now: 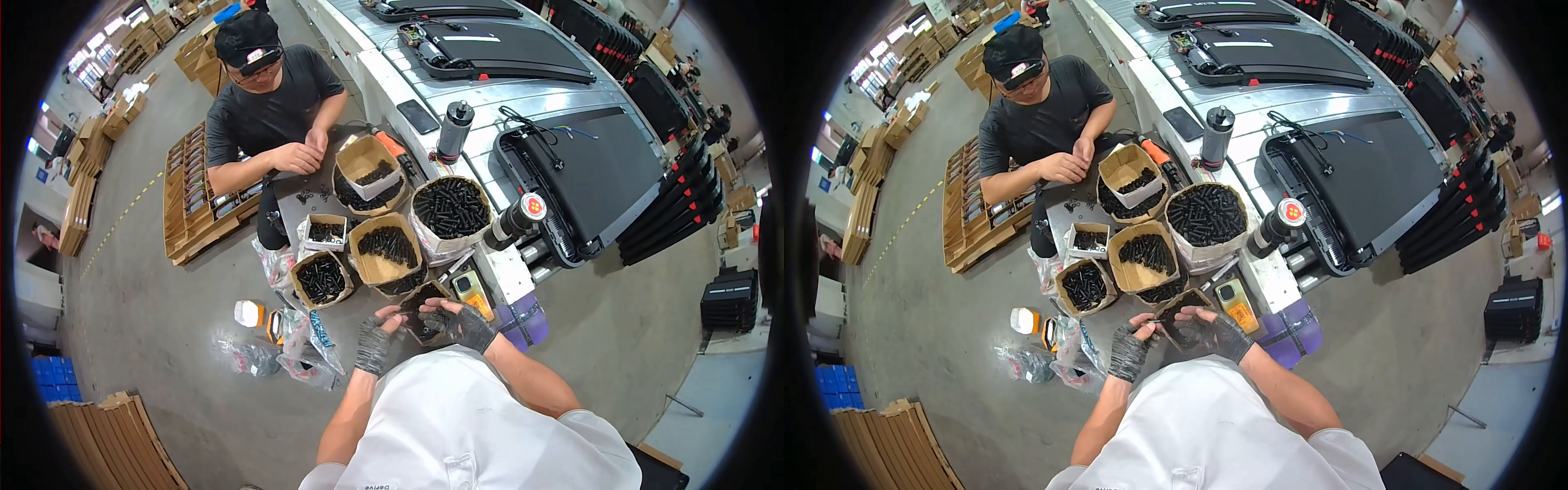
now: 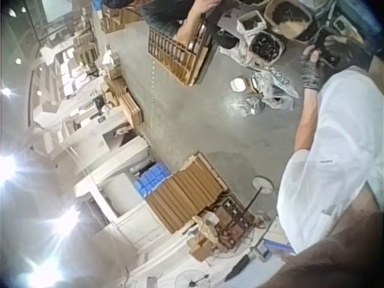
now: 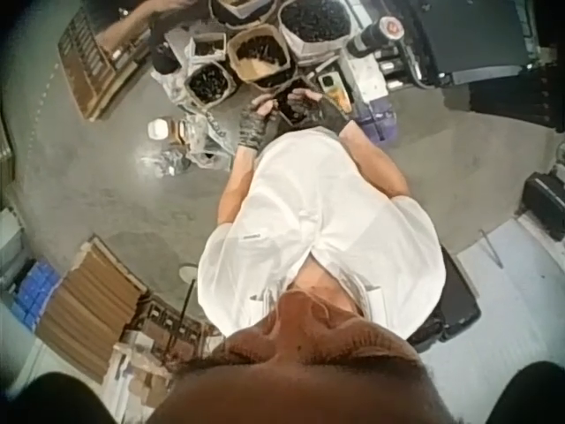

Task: Sorting and inspecting small black components into various containers at a factory workstation.

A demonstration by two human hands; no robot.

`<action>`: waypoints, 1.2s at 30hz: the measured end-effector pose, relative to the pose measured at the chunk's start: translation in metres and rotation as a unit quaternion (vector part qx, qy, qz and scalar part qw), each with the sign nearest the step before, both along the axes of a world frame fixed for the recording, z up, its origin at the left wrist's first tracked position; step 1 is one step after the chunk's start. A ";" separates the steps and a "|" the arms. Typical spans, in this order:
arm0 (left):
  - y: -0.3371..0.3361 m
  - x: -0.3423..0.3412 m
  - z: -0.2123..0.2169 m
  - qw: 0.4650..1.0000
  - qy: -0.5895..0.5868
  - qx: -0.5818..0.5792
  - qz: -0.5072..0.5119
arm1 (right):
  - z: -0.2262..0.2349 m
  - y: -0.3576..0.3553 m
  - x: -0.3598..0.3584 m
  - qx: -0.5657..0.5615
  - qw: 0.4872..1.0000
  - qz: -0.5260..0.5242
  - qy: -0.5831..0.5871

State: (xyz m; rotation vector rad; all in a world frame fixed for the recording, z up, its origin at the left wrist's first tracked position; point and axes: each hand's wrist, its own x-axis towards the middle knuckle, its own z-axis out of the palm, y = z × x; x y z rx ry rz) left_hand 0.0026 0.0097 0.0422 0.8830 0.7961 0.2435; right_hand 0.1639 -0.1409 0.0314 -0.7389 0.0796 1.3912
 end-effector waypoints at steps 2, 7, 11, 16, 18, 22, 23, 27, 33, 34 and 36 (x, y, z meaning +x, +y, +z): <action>0.000 0.002 0.005 1.000 0.000 0.027 -0.011 | 0.000 -0.001 -0.001 -0.009 0.999 0.037 0.027; -0.003 0.003 0.013 0.995 0.011 0.077 -0.054 | 0.007 0.001 0.001 0.016 0.998 0.028 0.047; -0.008 0.008 0.024 0.994 0.011 0.084 -0.073 | 0.021 0.000 0.000 0.028 0.995 0.070 -0.059; -0.014 0.014 0.011 0.983 0.017 0.160 -0.088 | 0.020 0.000 -0.004 0.005 0.987 0.082 -0.139; -0.015 0.017 0.013 0.981 0.025 0.169 -0.091 | 0.020 0.000 -0.005 -0.021 0.980 0.085 -0.178; -0.016 0.019 0.005 0.961 0.037 0.255 -0.104 | 0.022 0.002 -0.005 -0.073 0.955 0.107 -0.268; -0.017 0.020 0.007 0.953 0.040 0.278 -0.112 | 0.023 0.002 -0.005 -0.085 0.951 0.108 -0.276; -0.018 0.022 0.004 0.898 0.039 0.421 -0.126 | 0.019 0.002 -0.006 -0.084 0.948 0.101 -0.290; -0.019 0.017 -0.020 0.970 0.049 0.219 -0.097 | 0.019 0.005 -0.006 -0.117 0.898 0.122 -0.407; -0.020 0.016 -0.028 0.970 0.049 0.219 -0.096 | 0.016 0.006 -0.007 -0.119 0.890 0.124 -0.422; -0.022 0.017 -0.038 0.988 0.074 0.104 -0.085 | 0.015 0.007 -0.008 -0.121 0.882 0.126 -0.438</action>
